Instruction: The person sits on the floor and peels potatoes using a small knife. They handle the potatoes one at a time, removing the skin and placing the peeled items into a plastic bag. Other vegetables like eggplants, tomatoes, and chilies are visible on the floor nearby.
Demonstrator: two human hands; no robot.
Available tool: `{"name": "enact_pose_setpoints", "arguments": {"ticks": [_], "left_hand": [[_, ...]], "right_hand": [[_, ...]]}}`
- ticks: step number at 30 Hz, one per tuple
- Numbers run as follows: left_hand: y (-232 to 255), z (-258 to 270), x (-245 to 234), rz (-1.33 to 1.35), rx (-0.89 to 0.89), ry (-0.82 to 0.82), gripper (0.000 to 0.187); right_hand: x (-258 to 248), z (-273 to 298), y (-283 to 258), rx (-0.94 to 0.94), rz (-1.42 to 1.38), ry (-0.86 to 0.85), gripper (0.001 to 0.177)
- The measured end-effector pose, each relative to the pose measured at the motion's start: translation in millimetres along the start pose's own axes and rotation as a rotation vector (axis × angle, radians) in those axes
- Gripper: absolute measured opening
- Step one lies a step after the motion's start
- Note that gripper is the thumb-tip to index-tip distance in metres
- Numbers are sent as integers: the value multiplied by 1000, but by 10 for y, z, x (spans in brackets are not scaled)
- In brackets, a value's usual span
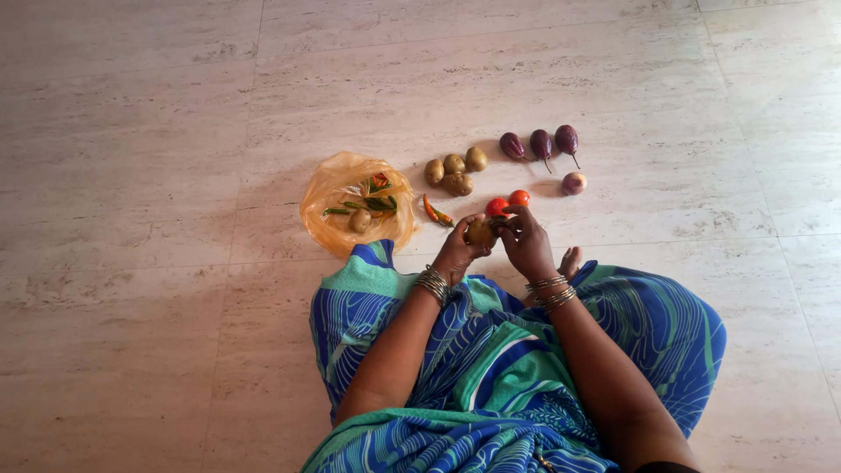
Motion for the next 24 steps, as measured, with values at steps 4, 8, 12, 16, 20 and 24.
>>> {"name": "enact_pose_setpoints", "arguments": {"ticks": [4,8,12,16,20,24], "left_hand": [[-202,23,-109,-16,34,42,86],[-227,79,-186,23,61,93,86],[-132,131,-251,63,77,169,84],[-61,109,-257,-249,135,212,75],[-73,185,-137,-593,212,116,75],[-130,216,-30,-691,230,50,77]], "right_hand": [[-27,35,-148,-65,60,12,22],[22,83,-234,-132,-1,-16,20],[133,188,-370,-195,26,-79,20],[214,311,-436,-219,62,-61,21],[173,241,-190,-174,86,14,21],[229,148,167,-50,-17,16,18]]}}
Point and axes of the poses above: each hand's wrist, its own z-axis away from the middle knuckle, its own x-axis out of the palm, y = z × x, the point moved 10 cm from there along -z, towards the middle knuckle, and after that the axes turned 11 degrees about z, right-handed, at the moved point
